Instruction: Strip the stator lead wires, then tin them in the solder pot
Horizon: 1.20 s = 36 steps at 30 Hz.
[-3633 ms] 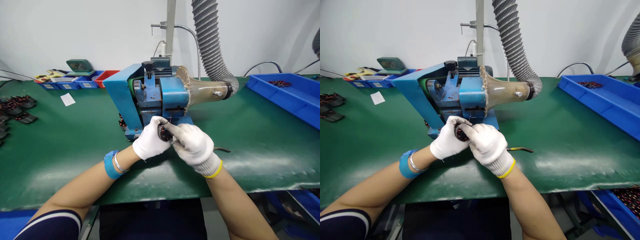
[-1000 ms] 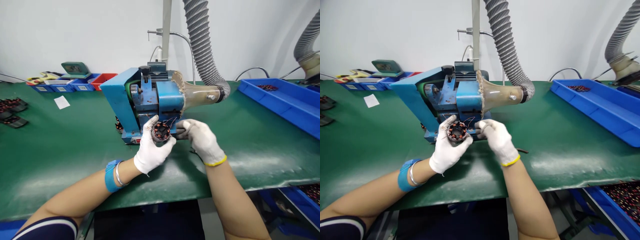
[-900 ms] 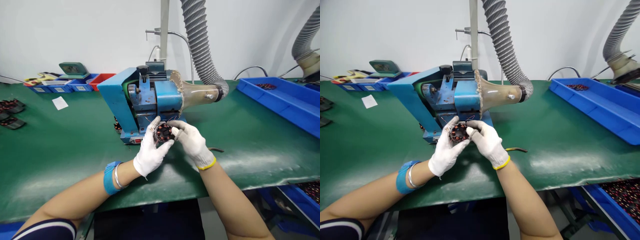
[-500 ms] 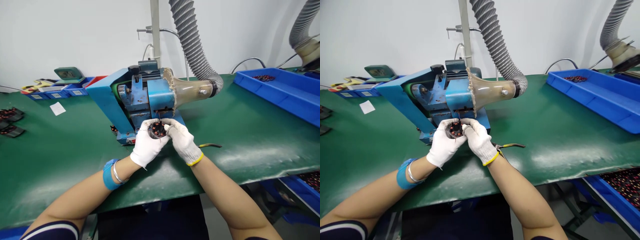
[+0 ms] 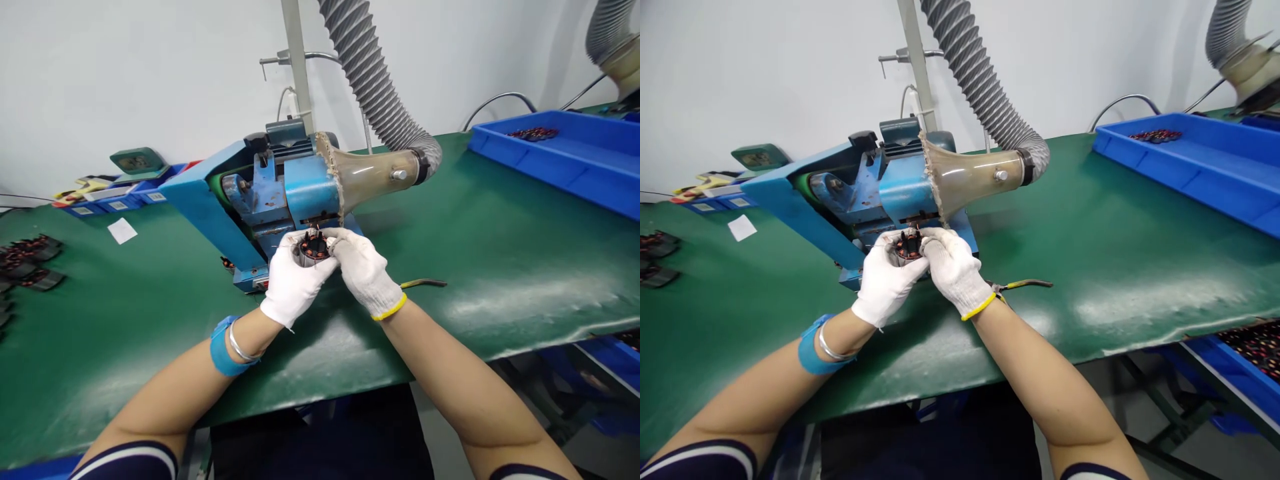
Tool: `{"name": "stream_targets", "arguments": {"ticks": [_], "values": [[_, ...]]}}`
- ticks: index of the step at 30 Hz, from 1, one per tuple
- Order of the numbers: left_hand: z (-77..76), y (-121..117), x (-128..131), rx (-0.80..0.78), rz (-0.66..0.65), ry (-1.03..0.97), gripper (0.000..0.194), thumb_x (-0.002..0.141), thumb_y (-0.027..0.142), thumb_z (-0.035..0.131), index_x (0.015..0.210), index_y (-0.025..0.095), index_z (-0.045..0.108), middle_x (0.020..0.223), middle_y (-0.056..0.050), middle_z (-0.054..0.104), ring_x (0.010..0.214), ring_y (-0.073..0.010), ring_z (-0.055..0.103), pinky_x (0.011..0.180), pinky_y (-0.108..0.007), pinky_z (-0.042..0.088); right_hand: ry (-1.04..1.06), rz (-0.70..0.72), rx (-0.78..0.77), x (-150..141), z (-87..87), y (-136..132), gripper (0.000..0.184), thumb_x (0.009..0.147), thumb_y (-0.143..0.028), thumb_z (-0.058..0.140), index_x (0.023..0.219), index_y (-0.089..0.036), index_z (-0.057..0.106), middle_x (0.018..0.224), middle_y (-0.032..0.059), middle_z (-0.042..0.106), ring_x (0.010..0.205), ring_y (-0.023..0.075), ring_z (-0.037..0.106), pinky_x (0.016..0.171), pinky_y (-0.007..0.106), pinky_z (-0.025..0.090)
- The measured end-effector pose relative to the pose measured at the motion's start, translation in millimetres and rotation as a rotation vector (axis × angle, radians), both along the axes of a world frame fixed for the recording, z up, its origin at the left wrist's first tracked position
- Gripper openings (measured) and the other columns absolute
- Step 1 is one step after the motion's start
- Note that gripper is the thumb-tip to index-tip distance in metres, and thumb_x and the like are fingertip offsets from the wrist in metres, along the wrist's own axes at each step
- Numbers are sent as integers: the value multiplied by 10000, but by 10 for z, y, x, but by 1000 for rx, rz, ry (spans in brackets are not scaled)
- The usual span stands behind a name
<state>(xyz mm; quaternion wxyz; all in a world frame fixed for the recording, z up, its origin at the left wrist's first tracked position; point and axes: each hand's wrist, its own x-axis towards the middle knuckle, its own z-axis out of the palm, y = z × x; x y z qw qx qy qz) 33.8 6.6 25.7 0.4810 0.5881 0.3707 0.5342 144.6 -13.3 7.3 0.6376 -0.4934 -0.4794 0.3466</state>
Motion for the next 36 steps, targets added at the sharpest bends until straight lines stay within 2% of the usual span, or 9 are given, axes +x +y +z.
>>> {"name": "stream_targets", "arguments": {"ticks": [7, 16, 23, 26, 33, 36], "values": [[60, 56, -9, 15, -14, 24, 494, 539, 258, 810, 944, 198, 534, 923, -34, 718, 876, -207, 710, 831, -362, 586, 180, 13, -25, -72, 96, 5, 283, 776, -317, 516, 934, -177, 704, 984, 58, 733, 1009, 235, 667, 1000, 394, 504], [80, 55, 11, 17, 5, 83, 497, 555, 305, 807, 954, 188, 534, 933, -38, 710, 893, -212, 705, 853, -365, 568, 435, 54, 74, -181, 94, 6, 280, 773, -299, 510, 946, -182, 697, 987, 48, 732, 1002, 229, 676, 1008, 409, 508], [49, 49, 68, 44, 86, 95, 485, 541, 305, 819, 911, 198, 523, 858, -13, 700, 817, -197, 696, 819, -354, 561, 380, -27, -12, -150, 72, 17, 285, 791, -319, 491, 903, -181, 714, 1001, 58, 732, 1040, 234, 664, 1004, 399, 503], [49, 38, 87, 43, 116, 115, 481, 531, 312, 818, 888, 208, 513, 826, 0, 696, 790, -195, 694, 790, -348, 563, 402, -19, -26, -138, 86, 21, 300, 777, -333, 487, 895, -187, 721, 993, 51, 738, 1034, 238, 670, 972, 396, 519], [-24, 10, 95, 49, 121, 103, 501, 537, 333, 818, 890, 222, 480, 819, 7, 680, 788, -195, 691, 767, -344, 565, 532, 20, -42, -149, 145, -19, 282, 706, -307, 525, 851, -187, 736, 912, 27, 758, 946, 213, 691, 902, 344, 550], [-16, 8, 104, 38, 93, 76, 503, 539, 328, 816, 889, 226, 470, 817, 10, 680, 784, -194, 694, 760, -344, 569, 504, 4, -31, -148, 137, -27, 283, 713, -316, 533, 852, -185, 743, 907, 25, 758, 952, 212, 690, 903, 334, 549]]}}
